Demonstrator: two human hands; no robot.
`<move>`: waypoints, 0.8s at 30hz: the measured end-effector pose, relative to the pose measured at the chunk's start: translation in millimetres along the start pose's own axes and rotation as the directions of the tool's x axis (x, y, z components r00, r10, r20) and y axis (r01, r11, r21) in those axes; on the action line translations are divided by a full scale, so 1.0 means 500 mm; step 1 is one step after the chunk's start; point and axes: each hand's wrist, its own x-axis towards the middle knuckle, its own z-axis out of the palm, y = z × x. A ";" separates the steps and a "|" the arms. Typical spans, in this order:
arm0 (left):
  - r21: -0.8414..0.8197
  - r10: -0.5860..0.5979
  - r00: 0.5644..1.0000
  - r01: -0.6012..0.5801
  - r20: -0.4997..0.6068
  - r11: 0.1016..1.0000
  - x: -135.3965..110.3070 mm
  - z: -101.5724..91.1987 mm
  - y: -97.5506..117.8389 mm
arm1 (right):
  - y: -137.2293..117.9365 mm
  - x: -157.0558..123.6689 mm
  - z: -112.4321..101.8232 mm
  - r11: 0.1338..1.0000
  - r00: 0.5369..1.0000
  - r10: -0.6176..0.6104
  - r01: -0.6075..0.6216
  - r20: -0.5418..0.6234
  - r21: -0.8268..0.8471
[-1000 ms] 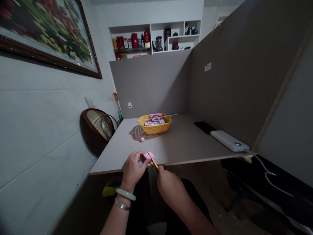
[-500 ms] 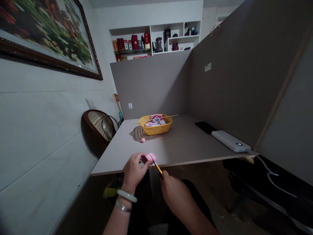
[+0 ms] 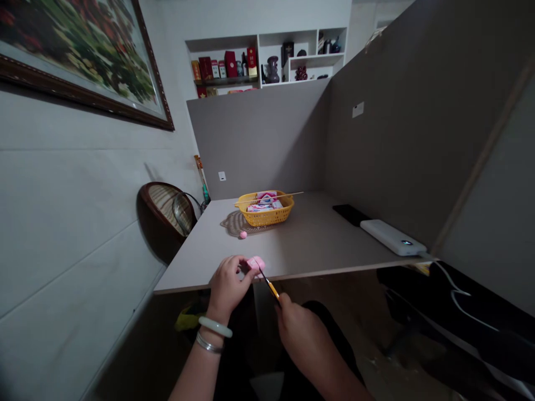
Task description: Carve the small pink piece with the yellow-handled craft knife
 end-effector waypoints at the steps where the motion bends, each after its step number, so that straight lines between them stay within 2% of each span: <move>1: -0.009 0.006 1.000 -0.006 0.007 1.000 0.000 -0.001 0.000 | -0.002 0.000 -0.002 1.000 1.000 -0.003 0.003 0.001 -0.001; 6: -0.018 -0.016 1.000 0.016 0.015 1.000 0.003 -0.001 -0.002 | -0.025 0.026 -0.013 1.000 0.999 -0.026 0.026 -0.020 -0.018; 13: -0.021 -0.009 1.000 0.010 0.018 1.000 0.001 -0.001 -0.002 | 0.007 -0.001 0.003 1.000 1.000 -0.023 0.023 -0.008 0.012; 19: 0.014 -0.016 1.000 0.016 -0.019 1.000 0.003 0.002 -0.004 | -0.024 0.036 -0.012 0.998 0.998 -0.057 0.057 -0.020 0.006; 24: 0.005 -0.017 1.000 0.017 -0.007 1.000 0.002 0.000 -0.002 | 0.001 0.010 0.002 0.999 0.999 -0.036 0.036 0.008 0.018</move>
